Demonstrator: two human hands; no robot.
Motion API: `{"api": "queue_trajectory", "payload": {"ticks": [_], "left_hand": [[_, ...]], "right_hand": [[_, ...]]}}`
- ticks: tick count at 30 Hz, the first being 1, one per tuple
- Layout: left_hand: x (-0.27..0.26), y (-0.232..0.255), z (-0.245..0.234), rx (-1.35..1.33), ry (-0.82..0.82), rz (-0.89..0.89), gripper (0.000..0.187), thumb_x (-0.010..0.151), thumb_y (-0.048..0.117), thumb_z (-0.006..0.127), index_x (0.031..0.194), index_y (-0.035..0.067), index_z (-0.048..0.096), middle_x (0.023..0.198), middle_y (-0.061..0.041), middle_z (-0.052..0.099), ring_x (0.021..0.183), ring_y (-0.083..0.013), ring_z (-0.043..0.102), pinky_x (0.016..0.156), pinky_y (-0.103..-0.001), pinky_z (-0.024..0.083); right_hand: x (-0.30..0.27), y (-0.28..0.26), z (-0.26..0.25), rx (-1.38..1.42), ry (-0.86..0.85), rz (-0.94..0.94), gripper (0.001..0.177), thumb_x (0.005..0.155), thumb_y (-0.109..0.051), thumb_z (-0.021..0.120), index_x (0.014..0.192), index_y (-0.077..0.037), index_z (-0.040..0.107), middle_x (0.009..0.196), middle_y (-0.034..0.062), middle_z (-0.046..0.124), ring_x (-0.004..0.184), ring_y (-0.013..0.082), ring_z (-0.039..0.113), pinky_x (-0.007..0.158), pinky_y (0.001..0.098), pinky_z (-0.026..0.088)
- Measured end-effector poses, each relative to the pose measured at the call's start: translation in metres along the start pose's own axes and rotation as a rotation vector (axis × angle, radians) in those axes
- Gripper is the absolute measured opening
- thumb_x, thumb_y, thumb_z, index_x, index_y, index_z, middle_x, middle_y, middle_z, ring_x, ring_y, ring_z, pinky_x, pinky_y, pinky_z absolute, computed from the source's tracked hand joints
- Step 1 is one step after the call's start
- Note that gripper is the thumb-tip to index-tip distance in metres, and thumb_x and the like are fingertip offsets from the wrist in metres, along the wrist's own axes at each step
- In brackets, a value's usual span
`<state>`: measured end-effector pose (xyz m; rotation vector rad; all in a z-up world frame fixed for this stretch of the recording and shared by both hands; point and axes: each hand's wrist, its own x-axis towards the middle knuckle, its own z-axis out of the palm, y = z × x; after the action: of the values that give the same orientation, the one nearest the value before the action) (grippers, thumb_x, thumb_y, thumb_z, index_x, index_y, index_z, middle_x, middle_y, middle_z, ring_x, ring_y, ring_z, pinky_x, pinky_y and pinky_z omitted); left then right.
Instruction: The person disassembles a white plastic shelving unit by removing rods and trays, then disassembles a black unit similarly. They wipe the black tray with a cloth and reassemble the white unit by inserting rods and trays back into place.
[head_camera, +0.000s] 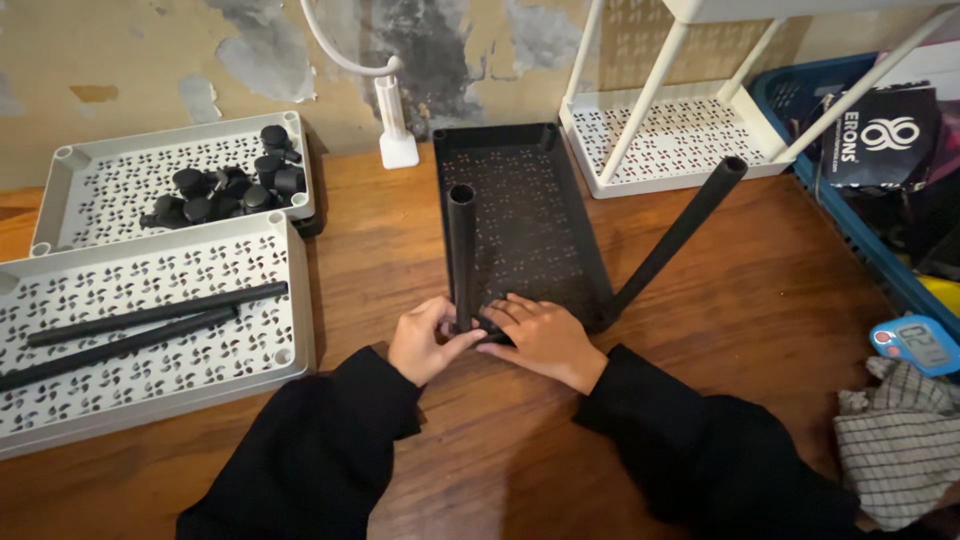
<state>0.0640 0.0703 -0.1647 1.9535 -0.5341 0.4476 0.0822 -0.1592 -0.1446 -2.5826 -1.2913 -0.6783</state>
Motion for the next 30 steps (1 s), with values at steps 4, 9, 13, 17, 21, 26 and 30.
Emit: {"api": "queue_trajectory", "payload": {"ticks": [4, 9, 13, 17, 21, 26, 30], "left_hand": [[0.0, 0.0, 0.004, 0.081, 0.069, 0.018, 0.043, 0.08, 0.028, 0.09, 0.081, 0.005, 0.054, 0.07, -0.005, 0.068, 0.055, -0.0162, 0.065, 0.051, -0.03, 0.051], [-0.007, -0.017, 0.01, 0.321, 0.149, 0.089, 0.043, 0.078, 0.024, 0.092, 0.079, 0.004, 0.054, 0.062, -0.011, 0.065, 0.052, -0.0226, 0.063, 0.047, -0.034, 0.049], [-0.014, -0.031, 0.015, -0.029, 0.234, 0.103, 0.025, 0.093, 0.009, 0.076, 0.093, 0.003, 0.053, 0.075, -0.008, 0.073, 0.068, -0.0182, 0.074, 0.058, -0.029, 0.054], [-0.015, -0.023, 0.01, -0.141, 0.28, 0.027, 0.016, 0.097, 0.004, 0.07, 0.095, 0.002, 0.054, 0.079, -0.01, 0.073, 0.072, -0.0223, 0.075, 0.062, -0.032, 0.058], [-0.005, 0.004, -0.013, 0.54, 0.222, 0.315, 0.022, 0.083, 0.009, 0.079, 0.095, 0.009, 0.06, 0.087, -0.016, 0.069, 0.082, -0.0321, 0.065, 0.075, -0.041, 0.054], [0.006, 0.042, -0.041, 0.856, 0.059, 0.351, 0.033, 0.078, 0.018, 0.077, 0.105, 0.004, 0.063, 0.084, -0.013, 0.065, 0.087, -0.0318, 0.058, 0.082, -0.046, 0.045], [0.018, 0.06, -0.065, 1.219, 0.159, 0.315, 0.031, 0.085, 0.015, 0.072, 0.114, 0.007, 0.064, 0.088, -0.011, 0.063, 0.097, -0.03, 0.06, 0.099, -0.047, 0.044]], "right_hand": [[0.001, -0.004, 0.0, -0.001, -0.003, -0.001, 0.052, 0.091, -0.052, 0.068, 0.12, -0.009, 0.07, 0.118, 0.0071, 0.074, 0.113, 0.0257, 0.07, 0.085, 0.0365, 0.057], [0.001, -0.009, 0.003, 0.0, 0.014, 0.006, 0.053, 0.091, -0.053, 0.068, 0.118, -0.007, 0.07, 0.118, 0.0085, 0.074, 0.111, 0.0264, 0.07, 0.085, 0.0369, 0.057], [0.002, -0.01, 0.003, 0.007, 0.044, 0.003, 0.051, 0.09, -0.053, 0.068, 0.118, -0.01, 0.071, 0.115, 0.0088, 0.075, 0.109, 0.0271, 0.071, 0.084, 0.0376, 0.056], [-0.002, -0.009, 0.004, 0.001, 0.059, -0.01, 0.056, 0.091, -0.05, 0.071, 0.131, -0.011, 0.066, 0.129, 0.0104, 0.066, 0.117, 0.0274, 0.066, 0.091, 0.0387, 0.054], [-0.006, 0.0, 0.003, -0.041, 0.501, -0.164, 0.049, 0.099, -0.038, 0.076, 0.136, -0.017, 0.051, 0.158, 0.0108, 0.039, 0.138, 0.0347, 0.05, 0.109, 0.0507, 0.046], [-0.01, 0.007, -0.034, -0.574, 0.943, -0.366, 0.078, 0.095, -0.036, 0.088, 0.155, -0.027, 0.039, 0.147, 0.0139, 0.04, 0.127, 0.0384, 0.048, 0.108, 0.0649, 0.04], [-0.007, -0.02, -0.081, -0.86, 0.676, 0.072, 0.048, 0.096, -0.031, 0.071, 0.142, -0.023, 0.058, 0.126, 0.0058, 0.053, 0.112, 0.035, 0.051, 0.098, 0.06, 0.032]]}}
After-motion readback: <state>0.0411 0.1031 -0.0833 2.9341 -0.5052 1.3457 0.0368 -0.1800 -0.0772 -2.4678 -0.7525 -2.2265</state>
